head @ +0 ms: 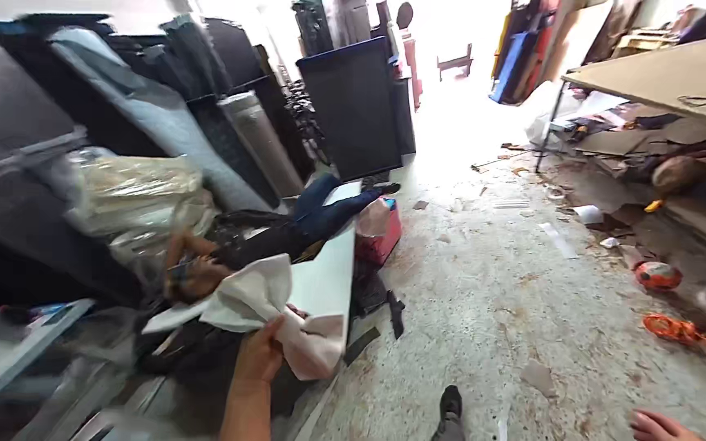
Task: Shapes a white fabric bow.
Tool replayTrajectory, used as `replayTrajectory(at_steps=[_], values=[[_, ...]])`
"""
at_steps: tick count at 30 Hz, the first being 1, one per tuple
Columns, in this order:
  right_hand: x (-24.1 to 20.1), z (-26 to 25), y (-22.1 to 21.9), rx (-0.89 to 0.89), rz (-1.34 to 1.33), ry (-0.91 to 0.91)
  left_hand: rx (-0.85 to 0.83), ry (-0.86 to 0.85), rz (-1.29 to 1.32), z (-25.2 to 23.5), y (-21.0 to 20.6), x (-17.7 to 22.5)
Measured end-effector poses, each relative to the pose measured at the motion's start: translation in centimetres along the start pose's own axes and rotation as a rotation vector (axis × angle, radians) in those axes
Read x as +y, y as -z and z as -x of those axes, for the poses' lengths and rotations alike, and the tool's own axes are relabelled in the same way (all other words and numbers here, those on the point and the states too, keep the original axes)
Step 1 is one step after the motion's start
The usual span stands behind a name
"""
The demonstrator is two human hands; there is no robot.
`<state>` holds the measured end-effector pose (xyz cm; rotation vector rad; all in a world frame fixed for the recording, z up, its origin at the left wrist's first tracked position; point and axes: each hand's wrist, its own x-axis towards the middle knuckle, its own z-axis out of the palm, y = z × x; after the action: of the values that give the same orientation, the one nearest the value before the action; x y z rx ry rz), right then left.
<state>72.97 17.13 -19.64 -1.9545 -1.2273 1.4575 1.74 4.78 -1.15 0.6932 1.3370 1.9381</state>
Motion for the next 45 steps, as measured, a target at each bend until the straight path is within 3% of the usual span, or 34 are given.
replayTrajectory(at_steps=[3, 6, 9, 12, 14, 17, 23, 28, 33, 35, 40, 42, 45], values=[[-6.1, -4.4, -2.4, -0.018, -0.150, 0.072, -0.245, 0.238, 0.065, -6.0, -13.0, -7.8], [-18.5, -6.9, -2.7, -0.046, -0.148, 0.340, -0.557, 0.433, 0.049, -11.2, -27.2, -13.3], [-31.1, -7.9, 1.7, 0.162, -0.018, 0.650, -0.903, 0.566, -0.065, -14.8, -40.4, -16.6], [-40.1, -11.3, 7.6, 0.252, 0.135, 0.757, -1.222, 0.551, -0.191, -17.7, -52.4, -18.8], [-44.0, -15.4, 11.1, 0.170, 0.201, 0.726, -1.374, 0.548, -0.227, -19.1, -59.3, -20.3], [-46.7, -22.6, 15.3, 0.090, 0.251, 0.668, -1.457, 0.557, -0.294, -20.4, -67.8, -22.9], [-50.9, -34.4, 24.5, -0.114, 0.203, 0.605, -1.459, 0.589, -0.333, -23.5, -79.9, -26.4], [-53.0, -41.8, 27.9, -0.305, -0.037, 0.707, -1.560, 0.606, -0.463, -26.5, -87.3, -28.7], [-55.3, -48.3, 33.1, -0.359, 0.139, 0.646, -1.702, 0.642, -0.404, -31.1, -95.3, -32.1], [-57.0, -50.9, 33.8, -0.230, 0.213, 0.664, -1.718, 0.638, -0.473, -33.0, -98.4, -33.3], [-61.0, -58.3, 33.3, 0.072, 0.432, 0.672, -1.767, 0.457, -0.928, -38.3, -106.5, -37.3], [-62.1, -61.1, 34.6, 0.150, 0.386, 0.664, -1.778, 0.458, -0.878, -41.4, -108.8, -38.4], [-64.4, -64.9, 37.9, 0.239, 0.236, 0.613, -1.714, 0.349, -0.500, -46.7, -111.6, -39.3]])
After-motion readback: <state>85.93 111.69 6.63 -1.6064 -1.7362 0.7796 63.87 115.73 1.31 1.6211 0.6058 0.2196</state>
